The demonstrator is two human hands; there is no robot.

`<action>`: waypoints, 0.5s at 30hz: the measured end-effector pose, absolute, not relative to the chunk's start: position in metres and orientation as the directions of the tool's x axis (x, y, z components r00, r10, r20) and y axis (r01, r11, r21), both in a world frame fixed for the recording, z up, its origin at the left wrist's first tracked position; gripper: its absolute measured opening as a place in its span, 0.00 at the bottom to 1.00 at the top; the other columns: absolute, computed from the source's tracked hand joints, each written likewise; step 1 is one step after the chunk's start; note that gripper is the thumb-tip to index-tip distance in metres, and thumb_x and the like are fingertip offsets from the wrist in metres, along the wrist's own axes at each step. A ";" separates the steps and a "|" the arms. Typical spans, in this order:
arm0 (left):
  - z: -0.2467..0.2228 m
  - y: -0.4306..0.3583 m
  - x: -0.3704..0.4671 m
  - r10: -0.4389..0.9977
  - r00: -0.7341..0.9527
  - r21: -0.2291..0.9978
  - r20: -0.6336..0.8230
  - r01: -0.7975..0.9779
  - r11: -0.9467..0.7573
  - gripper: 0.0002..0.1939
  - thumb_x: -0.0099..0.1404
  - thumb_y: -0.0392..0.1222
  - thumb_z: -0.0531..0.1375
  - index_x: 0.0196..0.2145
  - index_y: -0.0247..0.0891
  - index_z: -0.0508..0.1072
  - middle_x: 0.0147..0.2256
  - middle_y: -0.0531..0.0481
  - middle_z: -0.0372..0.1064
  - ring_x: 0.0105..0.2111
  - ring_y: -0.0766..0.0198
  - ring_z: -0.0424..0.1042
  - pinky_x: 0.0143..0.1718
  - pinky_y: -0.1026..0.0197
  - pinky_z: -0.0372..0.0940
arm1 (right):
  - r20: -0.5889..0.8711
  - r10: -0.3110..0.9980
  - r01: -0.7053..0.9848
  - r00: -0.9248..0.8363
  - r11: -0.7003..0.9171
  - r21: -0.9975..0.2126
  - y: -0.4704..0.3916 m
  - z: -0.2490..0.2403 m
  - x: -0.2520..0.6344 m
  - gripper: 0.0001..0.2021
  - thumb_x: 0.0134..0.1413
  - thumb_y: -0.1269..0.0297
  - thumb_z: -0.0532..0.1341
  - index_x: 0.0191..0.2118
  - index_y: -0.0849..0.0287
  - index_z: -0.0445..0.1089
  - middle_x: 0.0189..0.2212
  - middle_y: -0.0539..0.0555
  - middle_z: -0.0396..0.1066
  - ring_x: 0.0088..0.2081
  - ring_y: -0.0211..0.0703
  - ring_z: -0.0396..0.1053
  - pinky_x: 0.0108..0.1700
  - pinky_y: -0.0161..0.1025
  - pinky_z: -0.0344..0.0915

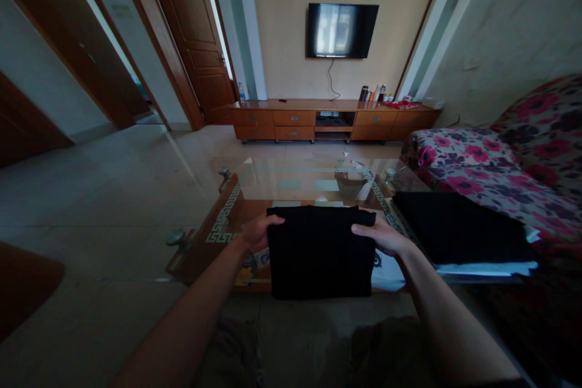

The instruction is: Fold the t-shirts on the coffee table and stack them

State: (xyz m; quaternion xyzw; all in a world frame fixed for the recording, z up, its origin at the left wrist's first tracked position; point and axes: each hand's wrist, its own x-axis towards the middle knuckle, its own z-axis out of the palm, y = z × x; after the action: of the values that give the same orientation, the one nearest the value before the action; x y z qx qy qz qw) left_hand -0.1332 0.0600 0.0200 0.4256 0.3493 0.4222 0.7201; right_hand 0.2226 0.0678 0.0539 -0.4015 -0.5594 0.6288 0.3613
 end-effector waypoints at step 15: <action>0.033 0.068 -0.156 0.943 0.319 0.913 0.097 0.349 -0.212 0.14 0.59 0.53 0.68 0.36 0.40 0.80 0.36 0.48 0.75 0.41 0.58 0.73 0.46 0.60 0.66 | -0.111 0.932 0.011 -0.346 -0.114 -0.993 0.062 0.055 0.217 0.25 0.46 0.52 0.74 0.48 0.56 0.73 0.43 0.54 0.78 0.43 0.46 0.76 0.48 0.42 0.72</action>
State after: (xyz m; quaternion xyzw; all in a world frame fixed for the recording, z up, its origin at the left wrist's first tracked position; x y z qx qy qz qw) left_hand -0.1561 0.0682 0.0335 0.6940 0.4652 0.3523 0.4217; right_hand 0.2173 0.0622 0.0549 -0.4297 -0.5486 0.6101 0.3770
